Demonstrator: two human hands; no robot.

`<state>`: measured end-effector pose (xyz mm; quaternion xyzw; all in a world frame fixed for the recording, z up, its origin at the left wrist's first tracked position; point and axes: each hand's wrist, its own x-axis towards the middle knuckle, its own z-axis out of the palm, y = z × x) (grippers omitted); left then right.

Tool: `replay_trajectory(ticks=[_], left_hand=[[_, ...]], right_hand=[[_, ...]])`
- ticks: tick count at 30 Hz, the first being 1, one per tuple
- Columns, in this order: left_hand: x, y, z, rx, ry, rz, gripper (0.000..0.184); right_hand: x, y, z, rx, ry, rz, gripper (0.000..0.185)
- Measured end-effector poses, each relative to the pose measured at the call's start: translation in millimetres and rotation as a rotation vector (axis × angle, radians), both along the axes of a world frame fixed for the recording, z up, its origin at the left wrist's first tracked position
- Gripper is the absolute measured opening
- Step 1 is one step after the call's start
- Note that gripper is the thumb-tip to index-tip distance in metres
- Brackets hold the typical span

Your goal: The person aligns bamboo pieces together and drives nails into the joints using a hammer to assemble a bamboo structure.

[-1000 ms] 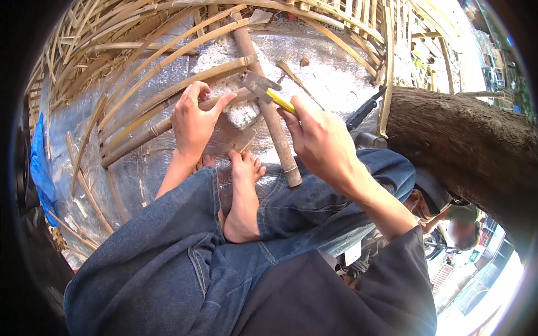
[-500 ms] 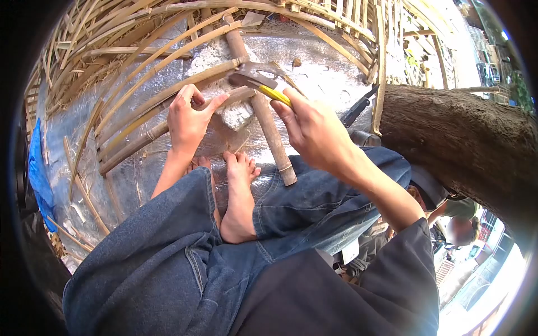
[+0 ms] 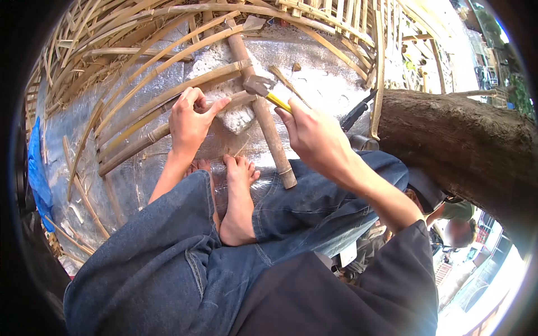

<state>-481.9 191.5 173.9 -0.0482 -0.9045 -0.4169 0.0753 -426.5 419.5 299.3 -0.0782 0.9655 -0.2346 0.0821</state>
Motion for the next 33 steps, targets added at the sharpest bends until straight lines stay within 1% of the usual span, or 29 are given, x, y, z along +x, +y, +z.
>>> replay_trajectory(ticks=[1, 2, 3, 5, 7, 8, 11, 12, 13, 15, 16, 18, 19, 20, 21, 23, 24, 25, 27, 30, 31, 32, 33], left_hand=[[0.5, -0.6, -2.1, 0.014, 0.014, -0.001, 0.053], [2.9, -2.0, -4.1, 0.026, 0.025, -0.008, 0.053], [3.5, -2.6, -4.8, 0.024, 0.023, -0.009, 0.053], [3.4, -1.1, -4.6, 0.008, 0.026, -0.002, 0.053], [4.1, -0.2, -2.1, 0.008, 0.018, -0.002, 0.052], [4.1, -0.4, -0.9, 0.005, 0.006, 0.005, 0.052], [4.1, -1.0, -1.3, 0.013, 0.001, 0.000, 0.053], [5.2, -0.9, -2.4, 0.015, -0.005, 0.007, 0.053], [5.3, -1.2, -2.9, 0.021, -0.002, 0.009, 0.054], [3.9, -1.4, -2.7, 0.027, 0.006, 0.006, 0.054], [3.7, -1.7, -2.2, 0.012, 0.001, -0.003, 0.055], [3.2, -1.7, -1.6, 0.000, -0.002, -0.012, 0.055], [3.1, -1.4, -2.0, -0.003, 0.005, -0.007, 0.055], [1.9, -1.1, -2.2, -0.004, 0.016, -0.006, 0.055], [-0.2, 0.0, -2.0, 0.000, 0.025, -0.014, 0.055], [2.3, -0.6, -4.4, 0.008, 0.023, 0.003, 0.054], [5.4, -3.0, -5.7, 0.002, 0.013, 0.010, 0.054], [4.8, -3.5, -5.8, 0.009, -0.012, 0.007, 0.053], [2.0, -1.7, -4.9, 0.019, -0.028, -0.004, 0.051], [4.5, -2.6, -4.5, 0.005, -0.025, 0.016, 0.053], [5.6, -2.6, 1.0, -0.064, -0.050, 0.045, 0.057], [6.6, -2.5, 5.9, -0.132, -0.074, 0.073, 0.061], [7.1, -2.9, 9.1, -0.133, -0.076, 0.076, 0.061]], right_hand=[[0.6, 0.0, -0.2, 0.045, 0.007, 0.005, 0.021], [-0.5, -4.8, 13.7, -0.004, -0.083, -0.062, 0.021], [-1.4, -9.3, 22.9, -0.028, 0.021, -0.027, 0.020], [-1.3, -12.2, 23.8, -0.111, 0.136, 0.007, 0.020], [-4.7, -4.8, 7.8, -0.100, 0.011, 0.022, 0.021], [-7.9, -3.1, 2.1, 0.017, -0.093, 0.033, 0.022], [-7.3, -5.0, 10.4, 0.013, -0.142, -0.020, 0.023], [-5.6, -7.2, 14.1, -0.037, -0.064, -0.050, 0.022], [-3.6, -10.2, 20.3, -0.039, -0.069, -0.048, 0.022], [-2.4, -14.0, 31.6, -0.157, 0.102, -0.020, 0.019], [-0.6, -7.0, 23.7, -0.128, 0.157, 0.048, 0.018], [0.3, 1.2, -1.0, -0.031, 0.015, 0.069, 0.019], [-1.3, 1.6, -13.5, 0.037, -0.181, 0.020, 0.021], [-1.6, 1.0, -22.2, 0.078, -0.071, 0.104, 0.024], [3.7, 6.5, -19.8, 0.083, -0.063, 0.095, 0.024], [6.0, -5.5, 8.6, -0.046, -0.235, -0.119, 0.024], [9.1, -1.3, 5.2, -0.100, 0.020, -0.049, 0.025], [7.3, -7.2, 21.8, -0.145, -0.048, -0.137, 0.026], [0.7, -7.8, 28.4, -0.126, -0.008, -0.156, 0.026], [-9.0, -2.3, 14.3, -0.107, -0.028, -0.107, 0.028], [-11.9, -0.1, 6.8, -0.109, -0.034, -0.105, 0.028], [-14.5, 3.4, -0.9, -0.045, -0.107, -0.076, 0.030], [-15.7, 6.7, -8.7, 0.020, -0.178, -0.045, 0.031]])
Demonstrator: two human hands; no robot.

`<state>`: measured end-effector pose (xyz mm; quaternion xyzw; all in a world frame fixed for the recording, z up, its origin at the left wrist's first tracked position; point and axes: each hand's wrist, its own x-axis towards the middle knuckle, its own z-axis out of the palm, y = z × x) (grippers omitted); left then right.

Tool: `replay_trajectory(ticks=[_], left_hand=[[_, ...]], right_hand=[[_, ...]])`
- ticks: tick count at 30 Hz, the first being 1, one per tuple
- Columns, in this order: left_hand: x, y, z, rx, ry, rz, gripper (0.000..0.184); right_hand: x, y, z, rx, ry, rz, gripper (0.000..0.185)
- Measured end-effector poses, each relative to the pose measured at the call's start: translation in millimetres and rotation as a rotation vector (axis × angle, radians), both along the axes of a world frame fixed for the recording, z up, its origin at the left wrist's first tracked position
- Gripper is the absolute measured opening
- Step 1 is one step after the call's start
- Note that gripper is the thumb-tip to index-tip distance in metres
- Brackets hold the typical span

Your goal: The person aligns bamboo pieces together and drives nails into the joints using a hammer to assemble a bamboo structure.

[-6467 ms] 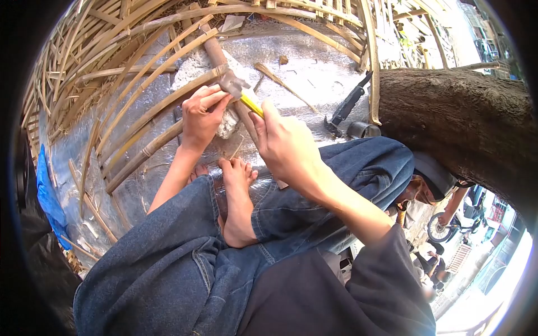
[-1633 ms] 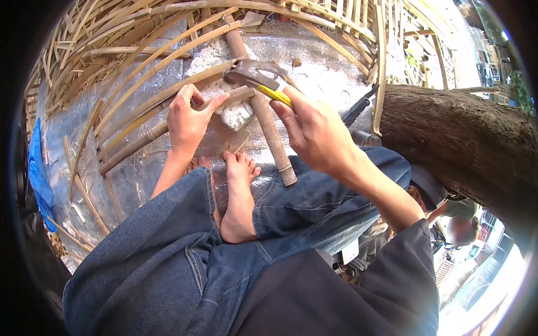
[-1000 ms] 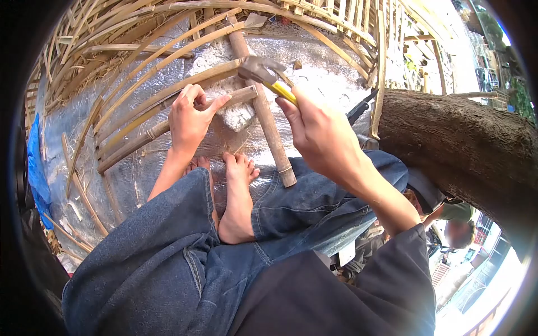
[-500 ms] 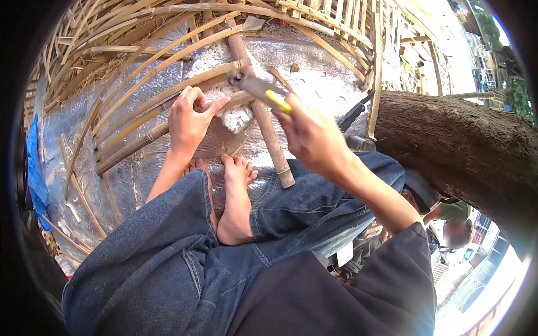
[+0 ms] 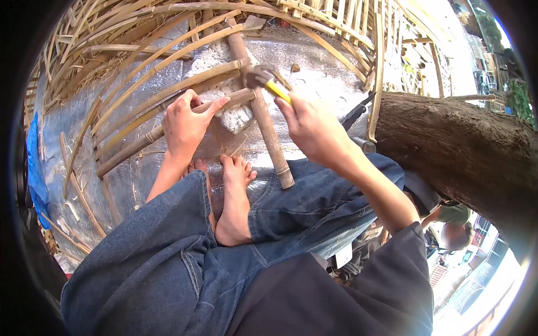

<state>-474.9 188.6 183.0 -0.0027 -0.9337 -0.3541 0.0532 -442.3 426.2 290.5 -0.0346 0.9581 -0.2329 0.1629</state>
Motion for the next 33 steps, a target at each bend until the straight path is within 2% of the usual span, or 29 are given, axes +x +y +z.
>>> replay_trajectory(ticks=[2, 4, 8, 9, 12, 13, 16, 18, 19, 20, 22, 25, 28, 29, 30, 33], left_hand=[[-1.3, -1.1, 3.6, -0.151, -0.075, 0.014, 0.070], [-1.2, -3.1, -1.2, -0.173, -0.072, 0.020, 0.072], [-4.8, -5.8, -6.5, -0.185, -0.071, -0.025, 0.075], [-4.2, -6.2, -4.6, -0.186, -0.070, -0.026, 0.075], [-5.1, -5.1, -3.2, -0.130, -0.128, -0.043, 0.074], [-4.7, -5.0, -8.7, -0.133, -0.076, -0.033, 0.073], [-1.8, -4.2, -9.6, -0.133, -0.034, -0.019, 0.072], [-2.5, -4.5, -6.2, -0.126, -0.033, -0.012, 0.071], [-3.0, -4.5, -6.3, -0.104, -0.039, -0.012, 0.071], [-3.0, -4.1, -6.9, -0.082, -0.048, -0.015, 0.071], [-5.4, -3.7, -7.6, -0.095, -0.050, -0.017, 0.071], [-1.0, -5.7, -10.4, -0.120, -0.053, -0.020, 0.072], [-2.0, -4.0, -9.6, -0.091, -0.022, -0.022, 0.072], [-2.2, -4.1, -9.2, -0.067, -0.016, -0.022, 0.072], [-2.6, -4.1, -9.2, -0.065, -0.015, -0.022, 0.072], [0.5, -5.8, -11.8, -0.080, -0.006, -0.025, 0.073]], right_hand=[[-2.5, -4.3, -0.1, -0.071, 0.051, 0.009, 0.034], [-2.2, -10.9, 15.1, -0.026, -0.040, -0.129, 0.036], [-0.6, -7.1, 7.5, -0.100, -0.036, -0.200, 0.038], [0.0, 0.0, -0.1, -0.025, -0.062, -0.067, 0.040], [0.3, 2.2, 3.9, -0.045, 0.046, -0.035, 0.043], [-4.2, -6.5, 26.1, -0.083, -0.109, -0.176, 0.043], [-6.0, -3.7, 28.1, -0.294, 0.073, -0.142, 0.042], [-4.3, -7.7, 16.9, -0.067, -0.112, -0.140, 0.038], [-4.1, -9.4, 6.7, 0.051, 0.012, 0.053, 0.036], [-2.4, -9.8, 1.9, 0.011, 0.110, 0.097, 0.032], [1.8, -14.4, 20.1, -0.039, 0.026, -0.051, 0.029], [3.5, -20.2, 39.7, -0.178, 0.128, -0.081, 0.031], [0.8, -7.1, 13.7, -0.077, 0.049, -0.042, 0.030], [-3.3, -3.8, 2.9, 0.063, 0.081, 0.101, 0.030], [-1.2, -0.8, 3.0, 0.065, 0.082, 0.102, 0.030], [-2.8, -20.6, 41.0, -0.025, 0.025, -0.091, 0.026]])
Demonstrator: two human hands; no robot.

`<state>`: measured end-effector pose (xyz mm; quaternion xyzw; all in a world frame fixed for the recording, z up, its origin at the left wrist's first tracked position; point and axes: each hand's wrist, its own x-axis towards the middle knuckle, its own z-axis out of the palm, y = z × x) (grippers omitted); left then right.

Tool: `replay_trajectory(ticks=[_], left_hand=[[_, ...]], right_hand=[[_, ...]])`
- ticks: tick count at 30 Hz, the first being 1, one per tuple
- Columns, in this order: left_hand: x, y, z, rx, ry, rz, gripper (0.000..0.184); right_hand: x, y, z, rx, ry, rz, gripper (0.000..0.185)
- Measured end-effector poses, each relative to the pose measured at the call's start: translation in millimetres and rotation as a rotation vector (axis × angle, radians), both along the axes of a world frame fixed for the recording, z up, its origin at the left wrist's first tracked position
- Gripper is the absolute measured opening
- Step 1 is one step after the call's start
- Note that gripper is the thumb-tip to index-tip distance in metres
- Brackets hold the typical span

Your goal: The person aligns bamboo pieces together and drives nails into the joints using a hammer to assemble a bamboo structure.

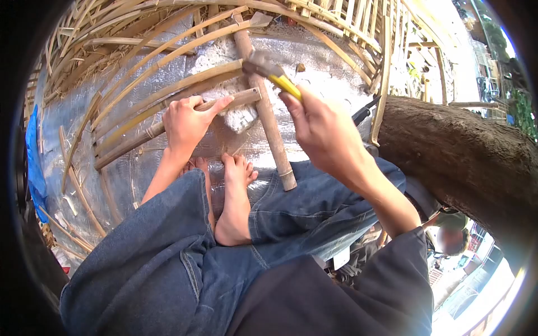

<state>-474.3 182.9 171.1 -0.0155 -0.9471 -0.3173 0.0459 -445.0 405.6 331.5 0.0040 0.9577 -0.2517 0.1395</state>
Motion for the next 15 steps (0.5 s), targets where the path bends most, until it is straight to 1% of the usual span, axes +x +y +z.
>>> replay_trajectory(ticks=[1, 3, 5, 6, 7, 8, 10, 11, 13, 15], left_hand=[[-0.7, 0.3, -0.2, -0.017, -0.006, -0.002, 0.072], [-3.9, 1.0, 2.2, -0.031, -0.001, -0.005, 0.072], [-3.8, 0.4, 4.6, 0.035, -0.073, -0.012, 0.073], [-2.5, -0.4, 3.9, 0.039, -0.068, -0.013, 0.073], [-1.7, 0.3, 1.6, 0.042, -0.023, -0.012, 0.072], [-3.1, 2.4, -0.6, 0.047, 0.023, 0.003, 0.072], [-1.1, 1.2, -0.9, 0.018, -0.017, 0.002, 0.072], [-3.0, 0.6, -0.3, -0.012, -0.032, -0.010, 0.072], [-2.9, 1.2, 0.2, -0.011, -0.015, -0.011, 0.072], [-1.8, 2.5, 1.1, -0.005, 0.007, -0.004, 0.072]], right_hand=[[2.8, 2.3, -4.3, -0.100, 0.181, 0.076, 0.024], [7.0, 6.7, -4.6, -0.104, 0.159, 0.131, 0.023], [5.8, 12.5, -31.3, 0.063, 0.028, 0.175, 0.024], [6.7, 19.2, -44.9, 0.082, 0.078, 0.233, 0.026], [8.3, 17.4, -38.7, 0.089, 0.083, 0.228, 0.026], [7.6, 13.7, -26.8, 0.047, 0.059, 0.154, 0.027], [6.9, 2.2, 0.6, -0.041, -0.038, 0.000, 0.028], [6.7, 0.9, 3.3, -0.146, 0.064, 0.018, 0.030], [6.1, 10.2, -5.2, -0.138, 0.072, 0.059, 0.033], [3.0, 15.9, -29.1, 0.031, -0.095, 0.092, 0.037]])
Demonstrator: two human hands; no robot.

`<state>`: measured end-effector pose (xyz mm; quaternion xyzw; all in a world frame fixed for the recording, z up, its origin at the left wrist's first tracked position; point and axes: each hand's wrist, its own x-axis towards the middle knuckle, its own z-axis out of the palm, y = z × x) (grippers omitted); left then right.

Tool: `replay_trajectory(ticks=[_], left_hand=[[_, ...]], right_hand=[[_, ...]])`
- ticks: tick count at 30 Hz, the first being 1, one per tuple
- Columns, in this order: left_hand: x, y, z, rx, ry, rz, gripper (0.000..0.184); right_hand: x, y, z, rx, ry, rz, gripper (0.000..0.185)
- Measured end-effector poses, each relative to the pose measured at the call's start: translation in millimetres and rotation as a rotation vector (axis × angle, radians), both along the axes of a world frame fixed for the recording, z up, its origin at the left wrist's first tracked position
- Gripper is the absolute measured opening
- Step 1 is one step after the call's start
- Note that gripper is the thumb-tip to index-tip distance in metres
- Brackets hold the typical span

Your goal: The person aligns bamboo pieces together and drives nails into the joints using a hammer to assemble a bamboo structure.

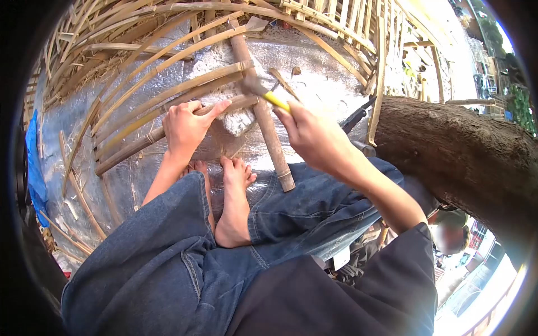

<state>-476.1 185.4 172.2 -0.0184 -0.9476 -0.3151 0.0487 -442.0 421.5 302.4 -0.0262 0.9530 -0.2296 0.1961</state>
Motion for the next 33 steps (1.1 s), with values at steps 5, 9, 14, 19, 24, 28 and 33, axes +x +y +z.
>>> replay_trajectory(ticks=[5, 9, 14, 19, 24, 28, 33], left_hand=[[-0.3, -1.3, -1.3, 0.007, -0.039, 0.003, 0.071], [-0.8, -0.9, 0.1, 0.014, -0.034, -0.005, 0.070], [-1.4, -0.8, 0.2, -0.011, -0.029, 0.005, 0.071], [-2.3, -0.3, 0.9, -0.005, -0.043, -0.021, 0.071], [-1.0, -2.1, -4.0, -0.022, -0.006, -0.009, 0.070], [-0.5, -1.0, -3.1, -0.003, -0.017, -0.007, 0.070], [-0.6, 0.7, 1.8, -0.005, -0.027, 0.005, 0.070]], right_hand=[[-2.0, 9.0, 16.3, -0.172, -0.180, -0.295, 0.053], [-19.7, 10.7, 17.9, -0.185, -0.033, -0.232, 0.052], [-18.7, 3.6, 5.3, -0.059, -0.054, -0.123, 0.044], [-5.5, 14.7, -17.9, 0.009, -0.074, -0.096, 0.047], [-4.9, 18.5, -8.8, -0.133, -0.031, -0.296, 0.053], [2.8, 6.9, 3.2, -0.088, 0.068, -0.132, 0.039], [-8.0, -13.3, 0.0, -0.001, 0.230, 0.157, 0.027]])
